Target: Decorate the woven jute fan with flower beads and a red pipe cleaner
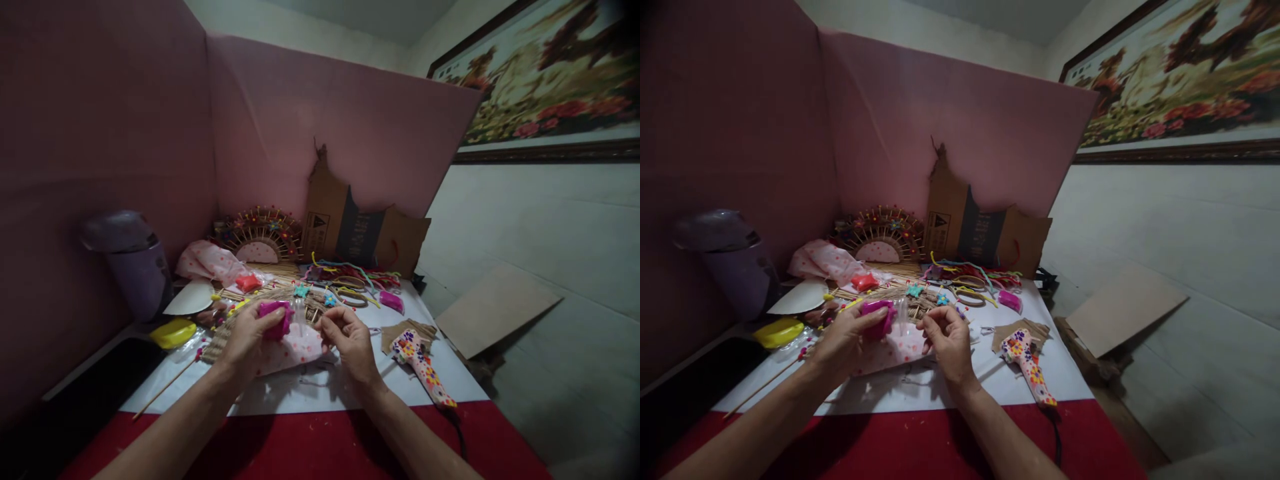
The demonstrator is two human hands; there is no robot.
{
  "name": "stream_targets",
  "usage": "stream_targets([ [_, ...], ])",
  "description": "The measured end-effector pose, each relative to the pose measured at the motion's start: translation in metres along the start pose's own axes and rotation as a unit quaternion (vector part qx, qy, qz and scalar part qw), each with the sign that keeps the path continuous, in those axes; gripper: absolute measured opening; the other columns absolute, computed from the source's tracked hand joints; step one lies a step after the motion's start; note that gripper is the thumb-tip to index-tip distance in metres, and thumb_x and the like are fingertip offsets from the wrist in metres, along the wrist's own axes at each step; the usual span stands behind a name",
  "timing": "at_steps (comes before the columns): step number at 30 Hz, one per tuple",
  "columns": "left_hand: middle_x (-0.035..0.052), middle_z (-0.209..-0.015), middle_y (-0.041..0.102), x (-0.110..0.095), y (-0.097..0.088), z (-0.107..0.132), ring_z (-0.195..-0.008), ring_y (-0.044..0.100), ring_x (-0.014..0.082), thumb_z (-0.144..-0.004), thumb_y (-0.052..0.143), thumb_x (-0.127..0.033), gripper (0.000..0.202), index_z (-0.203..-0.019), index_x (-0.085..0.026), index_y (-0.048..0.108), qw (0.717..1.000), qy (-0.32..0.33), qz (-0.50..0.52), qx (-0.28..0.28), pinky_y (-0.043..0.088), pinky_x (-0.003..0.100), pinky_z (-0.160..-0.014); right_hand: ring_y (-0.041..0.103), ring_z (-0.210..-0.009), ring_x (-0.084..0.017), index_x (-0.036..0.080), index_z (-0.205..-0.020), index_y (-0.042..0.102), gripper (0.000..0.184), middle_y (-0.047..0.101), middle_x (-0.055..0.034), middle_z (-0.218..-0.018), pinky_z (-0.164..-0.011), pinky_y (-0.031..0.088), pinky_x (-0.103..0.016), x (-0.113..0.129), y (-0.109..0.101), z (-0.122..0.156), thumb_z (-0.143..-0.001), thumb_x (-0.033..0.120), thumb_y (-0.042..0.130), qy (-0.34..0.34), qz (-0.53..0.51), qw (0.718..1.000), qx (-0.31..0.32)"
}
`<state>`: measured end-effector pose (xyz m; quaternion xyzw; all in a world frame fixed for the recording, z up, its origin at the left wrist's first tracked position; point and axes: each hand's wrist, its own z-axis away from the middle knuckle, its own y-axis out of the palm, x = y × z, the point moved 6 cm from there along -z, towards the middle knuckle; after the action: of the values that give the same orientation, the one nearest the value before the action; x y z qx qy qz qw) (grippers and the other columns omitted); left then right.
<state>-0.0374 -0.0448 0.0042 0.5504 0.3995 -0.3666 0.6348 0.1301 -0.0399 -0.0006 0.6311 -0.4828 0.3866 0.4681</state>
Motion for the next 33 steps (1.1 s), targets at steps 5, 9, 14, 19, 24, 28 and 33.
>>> stream_targets([
  [5, 0.0011, -0.060, 0.066, 0.004, 0.005, 0.004, -0.048, 0.056, 0.0083, -0.052, 0.079, -0.020, 0.033, -0.077, -0.012, 0.059, 1.000, -0.018, 0.003, 0.007, 0.042, 0.017, -0.045, 0.042, -0.042, -0.004, 0.016, -0.084, 0.061, 0.030, 0.051, 0.0032, -0.065, -0.037, 0.034, -0.017, -0.010, 0.006, 0.001, -0.076, 0.044, 0.060, 0.054, -0.010, 0.998, 0.044],
  [9, -0.0002, -0.059, 0.064, 0.005, 0.007, 0.006, -0.048, 0.055, 0.0079, -0.052, 0.080, -0.022, 0.032, -0.075, -0.012, 0.058, 1.000, -0.019, -0.007, 0.015, 0.042, 0.017, -0.046, 0.037, -0.039, -0.004, 0.016, -0.081, 0.059, 0.040, 0.042, 0.0061, -0.057, -0.036, 0.028, -0.018, -0.012, 0.012, 0.005, -0.077, 0.056, 0.055, 0.065, 0.029, 0.994, 0.086],
  [14, 0.0001, -0.065, 0.065, 0.007, 0.008, 0.005, -0.053, 0.058, 0.0085, -0.059, 0.077, -0.026, 0.031, -0.080, -0.013, 0.057, 0.998, -0.006, -0.036, 0.055, 0.043, 0.018, -0.050, 0.035, -0.043, -0.005, 0.017, -0.069, 0.053, 0.034, 0.043, 0.0062, -0.055, -0.040, 0.027, -0.019, -0.008, 0.013, 0.005, -0.071, 0.047, 0.066, 0.040, 0.088, 0.992, 0.082],
  [19, 0.0000, -0.064, 0.064, 0.009, 0.007, 0.005, -0.053, 0.057, 0.0099, -0.059, 0.076, -0.029, 0.032, -0.079, -0.014, 0.056, 0.997, 0.010, -0.060, 0.057, 0.043, 0.020, -0.049, 0.036, -0.048, -0.007, 0.016, -0.071, 0.056, 0.028, 0.043, 0.0056, -0.056, -0.046, 0.029, -0.021, -0.007, 0.012, 0.004, -0.075, 0.044, 0.063, 0.019, 0.105, 0.991, 0.078],
  [24, -0.0003, -0.063, 0.063, 0.003, 0.010, 0.007, -0.053, 0.056, 0.0104, -0.057, 0.077, -0.031, 0.032, -0.075, -0.014, 0.056, 0.994, 0.043, -0.090, 0.051, 0.042, 0.020, -0.049, 0.038, -0.054, -0.008, 0.016, -0.071, 0.057, 0.025, 0.046, 0.0042, -0.059, -0.051, 0.031, -0.021, -0.003, 0.012, 0.006, -0.077, 0.039, 0.062, -0.010, 0.124, 0.989, 0.073],
  [28, 0.0003, -0.064, 0.064, -0.001, 0.012, 0.010, -0.054, 0.056, 0.0103, -0.060, 0.074, -0.030, 0.028, -0.076, -0.014, 0.058, 0.991, 0.059, -0.105, 0.058, 0.042, 0.020, -0.051, 0.039, -0.055, -0.009, 0.016, -0.069, 0.056, 0.024, 0.046, 0.0038, -0.060, -0.052, 0.031, -0.022, -0.001, 0.013, 0.008, -0.078, 0.038, 0.061, -0.016, 0.136, 0.988, 0.078],
  [33, -0.0005, -0.061, 0.063, -0.004, 0.013, 0.012, -0.052, 0.054, 0.0099, -0.060, 0.073, -0.028, 0.025, -0.073, -0.014, 0.058, 0.990, 0.071, -0.110, 0.056, 0.041, 0.020, -0.049, 0.039, -0.056, -0.009, 0.016, -0.069, 0.056, 0.023, 0.046, 0.0035, -0.060, -0.053, 0.032, -0.022, -0.003, 0.011, 0.007, -0.078, 0.036, 0.060, -0.019, 0.142, 0.987, 0.074],
])
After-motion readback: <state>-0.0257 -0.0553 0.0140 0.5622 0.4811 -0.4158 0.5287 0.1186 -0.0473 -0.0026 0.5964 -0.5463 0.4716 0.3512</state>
